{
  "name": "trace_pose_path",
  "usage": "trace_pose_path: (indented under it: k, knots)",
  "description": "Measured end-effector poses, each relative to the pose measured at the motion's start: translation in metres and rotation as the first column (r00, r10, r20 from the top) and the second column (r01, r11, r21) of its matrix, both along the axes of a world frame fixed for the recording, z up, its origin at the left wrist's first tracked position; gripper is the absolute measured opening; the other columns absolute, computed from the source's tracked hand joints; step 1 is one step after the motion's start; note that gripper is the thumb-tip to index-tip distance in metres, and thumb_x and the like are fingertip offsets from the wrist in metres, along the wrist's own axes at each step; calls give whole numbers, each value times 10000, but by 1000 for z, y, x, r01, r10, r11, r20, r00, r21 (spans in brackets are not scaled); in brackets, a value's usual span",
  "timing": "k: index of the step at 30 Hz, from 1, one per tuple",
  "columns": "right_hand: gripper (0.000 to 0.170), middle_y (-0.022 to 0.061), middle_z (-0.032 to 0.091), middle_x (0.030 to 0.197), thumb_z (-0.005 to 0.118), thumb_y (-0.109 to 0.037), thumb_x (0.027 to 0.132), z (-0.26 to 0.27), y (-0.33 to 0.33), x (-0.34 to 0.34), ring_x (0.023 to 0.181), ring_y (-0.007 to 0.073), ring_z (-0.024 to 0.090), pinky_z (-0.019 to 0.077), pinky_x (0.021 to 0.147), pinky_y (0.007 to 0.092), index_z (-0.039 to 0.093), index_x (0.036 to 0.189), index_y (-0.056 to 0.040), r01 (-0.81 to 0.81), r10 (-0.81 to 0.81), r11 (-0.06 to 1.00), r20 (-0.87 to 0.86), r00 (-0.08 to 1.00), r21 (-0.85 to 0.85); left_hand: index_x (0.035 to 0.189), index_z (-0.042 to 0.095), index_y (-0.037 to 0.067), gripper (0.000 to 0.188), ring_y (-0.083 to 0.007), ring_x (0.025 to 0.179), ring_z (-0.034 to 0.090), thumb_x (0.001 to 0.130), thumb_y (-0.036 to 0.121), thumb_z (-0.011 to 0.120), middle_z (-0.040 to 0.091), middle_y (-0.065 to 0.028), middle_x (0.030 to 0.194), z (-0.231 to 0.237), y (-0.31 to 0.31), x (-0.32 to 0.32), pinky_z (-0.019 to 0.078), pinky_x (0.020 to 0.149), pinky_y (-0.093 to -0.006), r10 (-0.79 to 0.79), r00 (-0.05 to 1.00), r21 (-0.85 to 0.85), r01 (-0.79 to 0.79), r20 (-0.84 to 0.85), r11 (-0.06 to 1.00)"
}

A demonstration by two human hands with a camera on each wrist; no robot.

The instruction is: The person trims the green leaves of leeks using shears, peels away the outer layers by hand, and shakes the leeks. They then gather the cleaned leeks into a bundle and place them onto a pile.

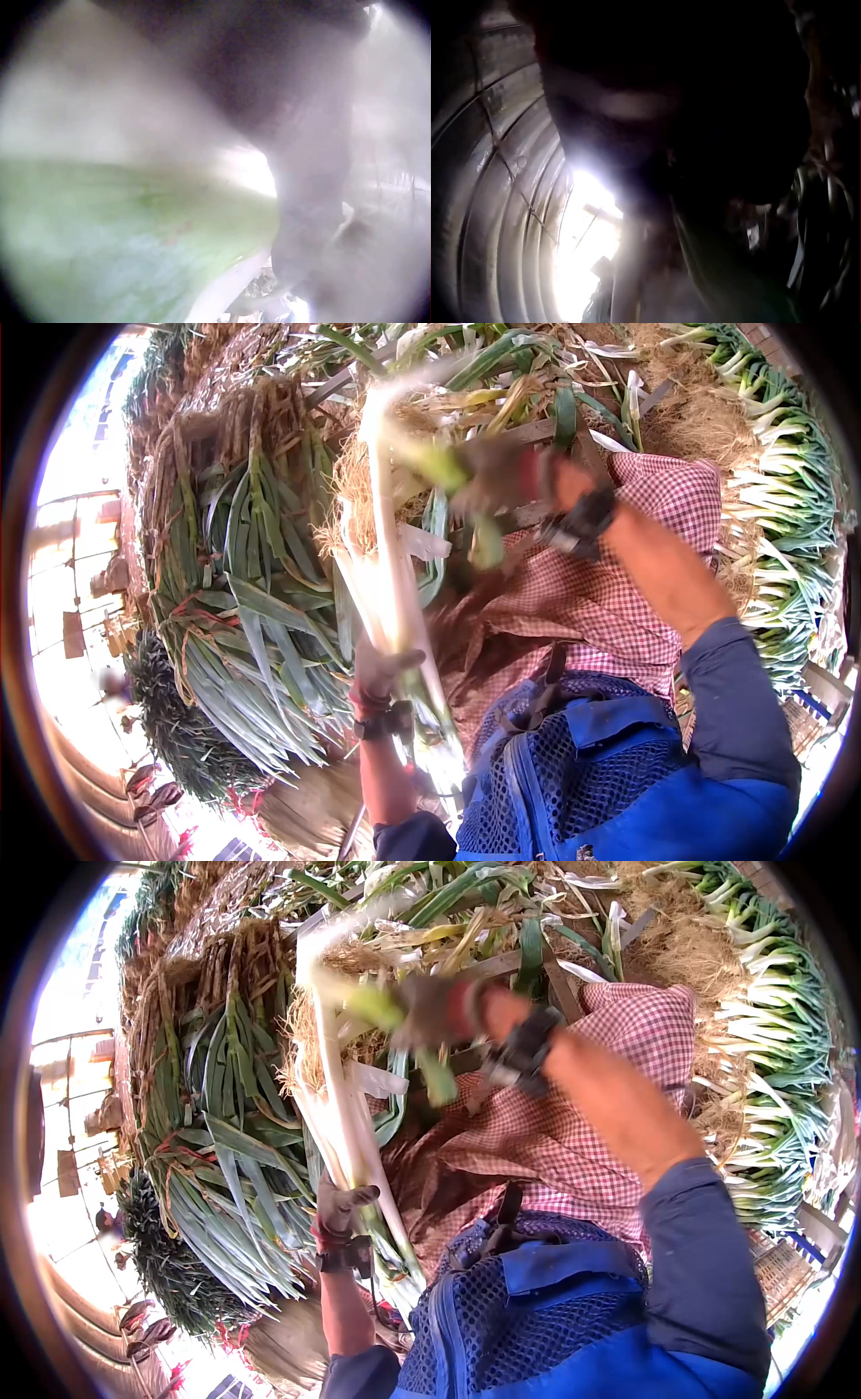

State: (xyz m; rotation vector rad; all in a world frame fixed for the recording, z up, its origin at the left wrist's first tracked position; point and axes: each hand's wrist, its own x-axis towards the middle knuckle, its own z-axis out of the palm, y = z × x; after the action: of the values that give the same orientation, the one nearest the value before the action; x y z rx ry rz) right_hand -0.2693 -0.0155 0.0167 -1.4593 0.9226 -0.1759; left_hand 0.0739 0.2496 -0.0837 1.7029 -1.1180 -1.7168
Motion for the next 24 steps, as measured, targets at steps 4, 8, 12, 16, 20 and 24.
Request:
trace_pose_path:
  k: [4,8,12,16,20,24]
  knots:
    - [374,176,748,1050,752,-327,957,-16,44,49,1023,323,719,584,920,430,753,1169,-19,-104,95,991,-98,991,-88,1340,645,-24,851,-235,1025,704,644,331,983,741,-98,1158,15,-7,-19,560,936,-377,236,972,58,-237,12,970]
    - [264,176,756,875,666,-273,1023,-104,-19,34,856,297,753,637,799,427,791,992,-43,-131,-232,694,-392,890,-708,1266,646,6,720,-171,929,690,641,122,983,726,-41,1086,57,-16,-55,567,855,-339,161,972,-90,-147,171,985]
    - [292,72,738,838,636,-272,1050,-28,-73,-67,636,145,670,568,554,310,726,1197,-36,704,-755,617,-12,655,-351,1272,631,-9,684,-168,883,691,662,55,936,726,-55,1029,70,-25,-68,577,817,-324,175,976,-117,-160,132,980]
    - [411,107,752,926,763,-341,957,-5,-77,-78,755,217,697,602,716,343,740,1229,-34,313,-362,812,-4,932,-493,1232,629,-26,644,-159,755,702,655,-10,915,725,-62,956,56,-23,-54,596,705,-300,162,984,-70,-156,79,985]
    - [608,175,756,1042,831,-505,850,-35,-66,4,944,320,723,596,893,414,736,1204,-19,-230,-35,819,-447,894,-525,1156,669,-25,558,-157,768,709,657,0,917,738,-60,922,61,-23,-52,596,713,-299,131,987,-52,-127,95,991]
    - [376,106,766,934,789,-361,891,-133,-75,42,854,262,715,591,873,383,774,1058,-24,125,-215,714,-45,976,-689,1066,715,-18,486,-166,779,712,640,49,938,756,-58,879,65,-25,-54,589,722,-315,48,987,-59,-40,152,997]
